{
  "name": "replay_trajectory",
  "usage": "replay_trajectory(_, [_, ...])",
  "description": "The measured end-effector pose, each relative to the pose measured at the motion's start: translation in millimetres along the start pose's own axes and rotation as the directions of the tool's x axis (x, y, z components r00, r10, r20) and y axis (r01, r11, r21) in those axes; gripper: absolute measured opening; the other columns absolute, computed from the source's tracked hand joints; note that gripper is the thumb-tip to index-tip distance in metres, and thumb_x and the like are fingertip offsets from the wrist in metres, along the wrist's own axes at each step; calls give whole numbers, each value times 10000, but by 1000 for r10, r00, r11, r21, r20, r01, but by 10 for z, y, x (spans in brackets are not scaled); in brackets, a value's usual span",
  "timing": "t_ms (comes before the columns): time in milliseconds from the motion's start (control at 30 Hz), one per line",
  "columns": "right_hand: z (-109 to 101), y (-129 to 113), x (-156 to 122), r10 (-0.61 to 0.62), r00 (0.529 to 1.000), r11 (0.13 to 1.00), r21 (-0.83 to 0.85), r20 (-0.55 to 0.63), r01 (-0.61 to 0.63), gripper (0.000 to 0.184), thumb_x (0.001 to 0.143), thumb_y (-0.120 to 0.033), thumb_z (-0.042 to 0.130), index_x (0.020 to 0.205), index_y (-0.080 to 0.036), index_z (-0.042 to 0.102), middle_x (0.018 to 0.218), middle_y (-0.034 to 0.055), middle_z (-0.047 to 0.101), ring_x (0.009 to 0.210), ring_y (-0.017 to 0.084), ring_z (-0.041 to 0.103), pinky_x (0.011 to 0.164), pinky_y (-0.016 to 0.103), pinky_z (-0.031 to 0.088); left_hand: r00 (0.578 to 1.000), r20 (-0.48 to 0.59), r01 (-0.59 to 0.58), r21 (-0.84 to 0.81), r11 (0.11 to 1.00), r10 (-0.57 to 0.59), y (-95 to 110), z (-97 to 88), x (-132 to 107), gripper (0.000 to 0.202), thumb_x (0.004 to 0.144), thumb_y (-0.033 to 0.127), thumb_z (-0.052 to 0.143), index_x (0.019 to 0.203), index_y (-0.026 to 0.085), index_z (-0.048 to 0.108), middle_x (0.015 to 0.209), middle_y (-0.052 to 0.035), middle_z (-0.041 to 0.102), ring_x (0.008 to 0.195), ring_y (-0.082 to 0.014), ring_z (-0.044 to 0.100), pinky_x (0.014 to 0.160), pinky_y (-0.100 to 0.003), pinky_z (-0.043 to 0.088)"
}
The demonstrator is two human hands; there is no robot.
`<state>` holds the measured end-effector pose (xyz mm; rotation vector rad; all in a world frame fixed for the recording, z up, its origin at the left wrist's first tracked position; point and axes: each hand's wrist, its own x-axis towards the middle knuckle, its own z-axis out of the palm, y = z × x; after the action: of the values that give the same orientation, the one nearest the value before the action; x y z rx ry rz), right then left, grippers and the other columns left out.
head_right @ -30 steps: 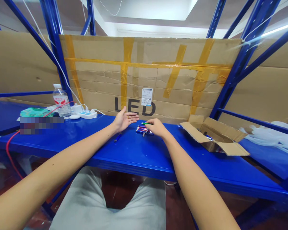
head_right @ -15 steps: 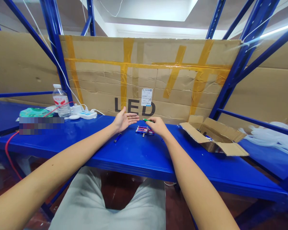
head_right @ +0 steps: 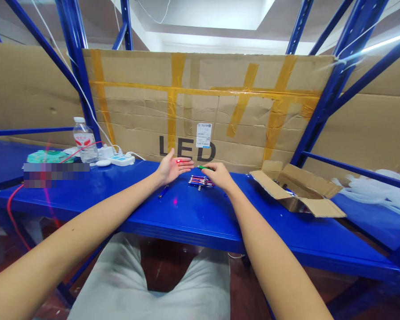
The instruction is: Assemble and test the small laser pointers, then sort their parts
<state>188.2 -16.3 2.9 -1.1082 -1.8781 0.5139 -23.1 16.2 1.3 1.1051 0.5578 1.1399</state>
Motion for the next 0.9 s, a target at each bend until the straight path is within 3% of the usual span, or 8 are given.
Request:
replay_trajectory(233, [14,-48,-38,-31,986,999,-17,166,34,388,764,-405,611,948,-100,764,589,18,615,515,117,468,532,263,395,1000,25,-18,-24,1000,18,14,4,-16,808,915,687,192,1103,54,657,1111,-234,688,1068,-302,653,969,-418,481])
replay_trajectory(500, [6,-109,-52,-4,984,1000,-9,177,6,414,767,-435,595,932,-85,741,549,-7,548,510,116,434,521,264,359,997,58,-41,-51,998,44,27,-28,-6,803,893,715,221,1061,70,669,1149,-243,670,1091,-316,640,953,-436,490])
replay_trajectory(567, [7,-100,-48,-7,983,1000,-7,182,8,420,775,-452,585,933,-89,727,555,-9,541,521,121,435,529,268,355,996,60,-65,3,998,65,11,-30,8,756,890,708,270,1019,82,674,1134,-235,676,1072,-310,645,939,-431,494])
replay_trajectory(633, [12,-76,-38,-40,983,999,-12,180,43,415,797,-468,561,938,-106,707,574,-14,538,542,124,437,546,269,352,991,43,-129,161,978,124,-25,-23,14,636,886,660,383,981,104,676,1083,-203,693,1026,-289,655,917,-413,497])
replay_trajectory(700, [23,-42,-27,-87,976,995,-36,200,96,386,829,-484,520,842,-131,676,588,-18,524,563,122,432,561,266,342,967,60,-247,434,866,246,-75,-6,4,447,849,545,552,968,133,678,1015,-146,707,970,-254,655,900,-385,491])
replay_trajectory(767, [38,-5,-16,-107,964,990,-60,243,125,401,854,-499,477,685,-155,594,575,-23,492,562,115,415,563,262,326,912,186,-390,668,634,365,-121,19,-19,316,785,390,672,1000,158,675,974,-89,705,926,-216,641,883,-356,483])
replay_trajectory(833, [53,27,-6,-83,956,993,-61,281,104,440,868,-516,450,602,-170,503,553,-25,475,542,108,403,553,261,318,856,326,-492,751,441,401,-151,47,-45,284,773,273,670,1035,162,661,937,-56,698,872,-183,629,839,-328,486])
replay_trajectory(900, [61,52,4,-33,958,999,-26,286,42,438,870,-526,447,612,-175,488,543,-26,479,513,102,396,533,258,316,824,417,-547,761,349,383,-161,68,-63,230,795,201,618,1017,155,656,898,-41,692,826,-158,621,787,-300,486])
